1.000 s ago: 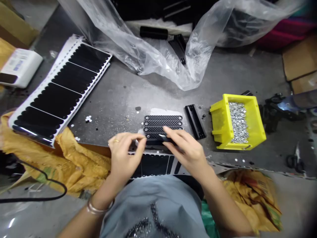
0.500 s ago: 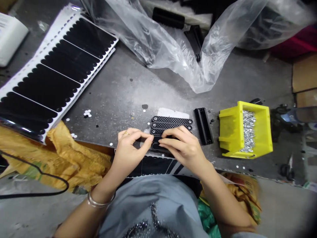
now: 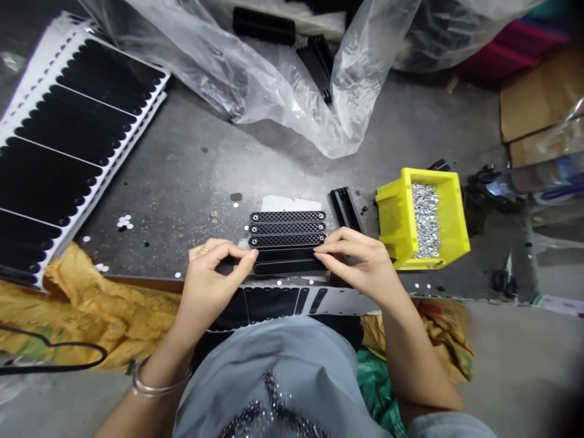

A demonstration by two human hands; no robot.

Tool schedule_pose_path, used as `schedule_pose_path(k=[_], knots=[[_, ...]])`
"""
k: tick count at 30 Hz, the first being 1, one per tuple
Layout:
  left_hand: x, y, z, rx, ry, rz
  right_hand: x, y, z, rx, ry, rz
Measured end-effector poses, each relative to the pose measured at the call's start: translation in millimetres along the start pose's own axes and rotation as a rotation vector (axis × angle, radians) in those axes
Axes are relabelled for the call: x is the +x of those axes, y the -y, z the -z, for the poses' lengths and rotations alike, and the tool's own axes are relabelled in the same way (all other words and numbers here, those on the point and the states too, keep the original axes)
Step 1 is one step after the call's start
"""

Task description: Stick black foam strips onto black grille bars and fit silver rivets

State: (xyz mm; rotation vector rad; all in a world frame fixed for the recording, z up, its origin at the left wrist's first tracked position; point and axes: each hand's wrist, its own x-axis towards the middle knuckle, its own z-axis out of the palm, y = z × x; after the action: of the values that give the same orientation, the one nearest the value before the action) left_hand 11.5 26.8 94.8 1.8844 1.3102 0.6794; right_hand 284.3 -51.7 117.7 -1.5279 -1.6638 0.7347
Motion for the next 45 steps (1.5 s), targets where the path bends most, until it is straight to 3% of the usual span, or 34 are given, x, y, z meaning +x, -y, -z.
schedule_pose_path(k=[3, 5, 6, 7, 9, 11, 15, 18, 23, 26, 28, 31, 33, 35, 39, 42, 45], knots=[[-2.8, -7.1, 0.1, 0.089, -0.056, -0.072, -10.8, 5.0, -0.9, -0.182, -0.130, 0.062], [-10.4, -19.4, -3.8, 0.178, -0.157, -0.204, -28.0, 12.6, 0.6, -0.312, -0.225, 0.035], [-15.8, -27.1, -7.4, 0.202, -0.167, -0.294, -38.7, 16.9, 1.8, -0.356, -0.213, -0.004], [-21.5, -35.2, -11.9, 0.210, -0.134, -0.384, -50.0, 21.0, 3.1, -0.385, -0.160, -0.040], [-32.2, -50.1, -22.3, 0.210, 0.045, -0.518, -71.0, 27.3, 6.6, -0.400, -0.015, -0.070], [-38.4, -60.2, -30.8, 0.235, 0.212, -0.555, -86.4, 30.3, 11.7, -0.350, 0.028, -0.042], [-35.8, -65.8, -31.2, 0.193, 0.320, -0.521, -96.0, 31.2, 18.0, -0.339, -0.100, 0.001], [-30.8, -66.7, -24.0, 0.125, 0.337, -0.455, -87.9, 33.4, 4.0, -0.371, -0.172, 0.092], [-35.1, -70.3, -27.5, 0.088, 0.301, -0.334, -71.9, 35.6, -36.2, -0.371, -0.220, 0.315], [-42.2, -67.0, -39.0, 0.193, 0.225, -0.394, -76.9, 35.7, -33.5, -0.366, -0.161, 0.370], [-45.5, -60.7, -46.8, 0.267, 0.130, -0.478, -84.2, 37.9, -16.0, -0.208, -0.059, 0.331], [-45.1, -48.9, -53.3, 0.311, -0.023, -0.548, -89.1, 43.3, 15.3, 0.202, 0.101, 0.153], [-42.4, -44.1, -52.4, 0.268, -0.065, -0.523, -83.8, 46.4, 23.6, 0.286, 0.103, 0.009], [-40.1, -44.5, -47.8, 0.196, -0.052, -0.456, -73.3, 49.0, 15.0, 0.136, 0.049, -0.043], [-40.2, -56.3, -35.8, 0.122, -0.003, -0.353, -55.1, 57.5, -30.3, -0.190, -0.072, 0.084], [-42.9, -62.7, -32.6, 0.100, 0.022, -0.334, -54.0, 65.2, -51.4, -0.128, -0.124, 0.061], [-44.6, -62.1, -34.3, 0.069, 0.024, -0.364, -61.1, 67.8, -50.0, 0.088, -0.066, -0.097]])
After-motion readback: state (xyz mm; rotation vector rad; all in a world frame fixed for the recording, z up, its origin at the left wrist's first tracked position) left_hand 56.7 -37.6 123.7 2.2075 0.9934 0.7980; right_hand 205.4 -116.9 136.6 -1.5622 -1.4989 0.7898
